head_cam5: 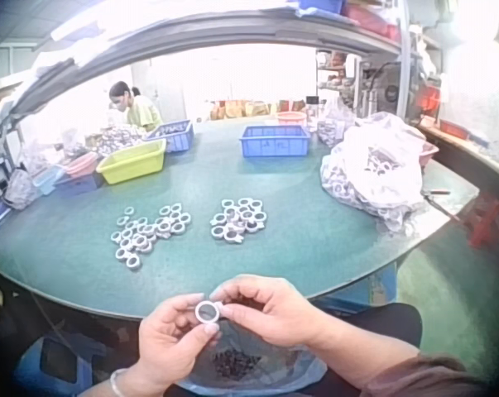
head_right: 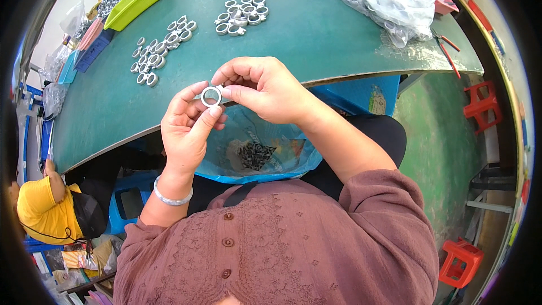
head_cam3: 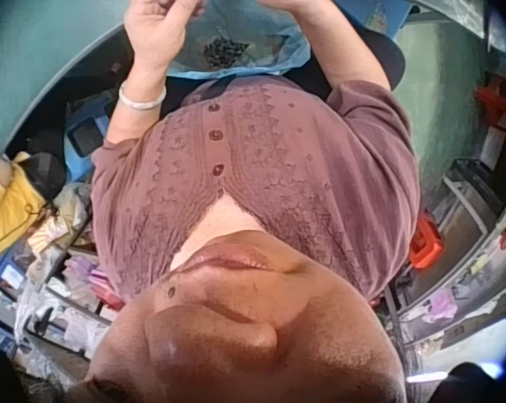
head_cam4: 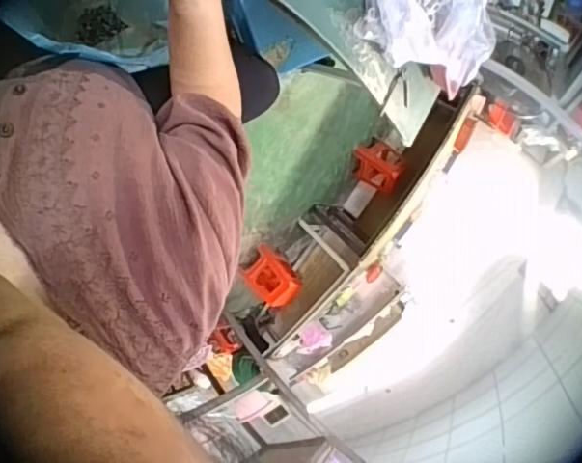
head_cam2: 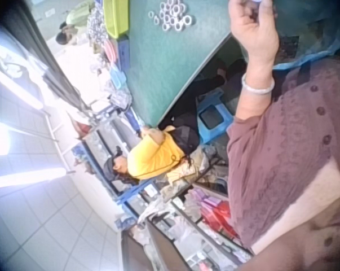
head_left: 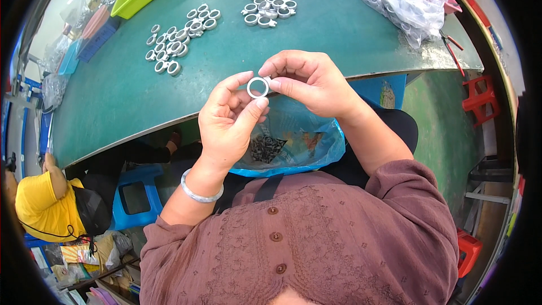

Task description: The person picks up metal rings from the table and inserts black components into them using their fingers, then places the assembled items back on the table.

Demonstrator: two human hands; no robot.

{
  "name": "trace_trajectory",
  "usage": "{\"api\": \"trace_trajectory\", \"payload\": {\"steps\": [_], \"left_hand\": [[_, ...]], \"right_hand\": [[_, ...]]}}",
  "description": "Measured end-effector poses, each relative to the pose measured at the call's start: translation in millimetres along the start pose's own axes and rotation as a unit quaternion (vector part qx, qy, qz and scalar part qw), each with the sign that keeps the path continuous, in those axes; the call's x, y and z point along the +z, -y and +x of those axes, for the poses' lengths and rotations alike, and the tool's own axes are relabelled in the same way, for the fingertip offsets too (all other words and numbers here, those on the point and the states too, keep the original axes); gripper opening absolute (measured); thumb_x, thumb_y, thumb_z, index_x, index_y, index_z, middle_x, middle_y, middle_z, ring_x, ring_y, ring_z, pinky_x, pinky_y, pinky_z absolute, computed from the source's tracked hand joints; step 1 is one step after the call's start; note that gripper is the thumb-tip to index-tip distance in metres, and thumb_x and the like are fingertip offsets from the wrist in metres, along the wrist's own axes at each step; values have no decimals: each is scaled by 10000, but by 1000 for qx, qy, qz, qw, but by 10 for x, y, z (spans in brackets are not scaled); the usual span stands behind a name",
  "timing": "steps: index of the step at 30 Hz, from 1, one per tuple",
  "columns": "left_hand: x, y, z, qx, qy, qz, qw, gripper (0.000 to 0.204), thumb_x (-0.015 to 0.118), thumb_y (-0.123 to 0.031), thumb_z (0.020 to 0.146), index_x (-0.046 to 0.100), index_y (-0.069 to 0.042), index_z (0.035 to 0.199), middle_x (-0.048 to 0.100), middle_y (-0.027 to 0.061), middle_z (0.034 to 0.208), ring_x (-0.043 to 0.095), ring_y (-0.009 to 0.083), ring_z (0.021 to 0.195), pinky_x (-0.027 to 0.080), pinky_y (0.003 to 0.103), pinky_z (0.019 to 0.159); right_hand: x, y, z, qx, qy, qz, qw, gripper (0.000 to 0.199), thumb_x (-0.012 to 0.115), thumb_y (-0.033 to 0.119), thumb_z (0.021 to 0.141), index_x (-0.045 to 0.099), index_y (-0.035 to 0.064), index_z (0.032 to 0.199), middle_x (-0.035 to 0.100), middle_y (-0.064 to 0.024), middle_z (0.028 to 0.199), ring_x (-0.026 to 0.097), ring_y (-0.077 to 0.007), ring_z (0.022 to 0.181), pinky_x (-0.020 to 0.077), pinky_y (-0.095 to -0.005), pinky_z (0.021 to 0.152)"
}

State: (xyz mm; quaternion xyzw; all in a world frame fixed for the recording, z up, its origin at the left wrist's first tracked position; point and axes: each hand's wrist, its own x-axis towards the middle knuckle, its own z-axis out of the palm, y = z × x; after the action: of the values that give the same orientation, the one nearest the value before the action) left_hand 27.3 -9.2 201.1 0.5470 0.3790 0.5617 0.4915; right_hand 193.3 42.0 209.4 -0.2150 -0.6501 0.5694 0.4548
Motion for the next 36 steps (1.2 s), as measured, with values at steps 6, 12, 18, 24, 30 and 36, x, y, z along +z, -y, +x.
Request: {"api": "trace_trajectory", "payload": {"steps": [6,12,18,24,30,36], "left_hand": [[4,0,17,10,-1,-29,1000,372,584,8,794,459,8,1145,591,87,871,593,131,734,495,231,650],[8,10,11,91,-2,38,995,447,607,36,768,425,13,1175,556,77,930,558,120,828,478,229,704],[-15,62,28,184,6,127,975,567,648,58,708,396,7,1213,539,77,922,542,125,817,464,232,713],[-37,68,21,191,18,144,971,589,634,80,714,376,-11,1236,524,80,947,528,128,842,456,245,749],[-35,95,14,197,-14,139,971,549,658,60,675,448,1,1178,538,65,869,535,121,749,456,232,676],[-128,5,-98,112,169,370,906,388,673,-50,676,547,-31,1042,551,116,867,560,247,721,462,302,644]], "right_hand": [[-36,21,-6,-33,24,-28,999,132,544,-42,794,572,-28,923,585,-48,857,559,-98,806,462,-228,738],[-56,15,-5,-63,53,-36,996,188,530,-105,773,553,-35,947,559,-56,912,558,-123,879,456,-245,783],[-37,1,-12,-35,44,40,998,292,522,-109,774,515,-25,1053,569,-71,961,558,-132,917,445,-268,823],[-41,0,-9,-32,49,37,998,322,523,-101,773,505,-22,1085,571,-71,967,555,-130,916,439,-271,831],[-233,-12,126,-35,-9,-213,976,263,537,-32,779,544,-7,1040,581,-48,909,551,-102,814,451,-242,740],[-601,-39,518,-93,8,-569,817,274,579,78,746,567,45,1017,561,-144,916,555,-285,814,450,-352,730]]}}
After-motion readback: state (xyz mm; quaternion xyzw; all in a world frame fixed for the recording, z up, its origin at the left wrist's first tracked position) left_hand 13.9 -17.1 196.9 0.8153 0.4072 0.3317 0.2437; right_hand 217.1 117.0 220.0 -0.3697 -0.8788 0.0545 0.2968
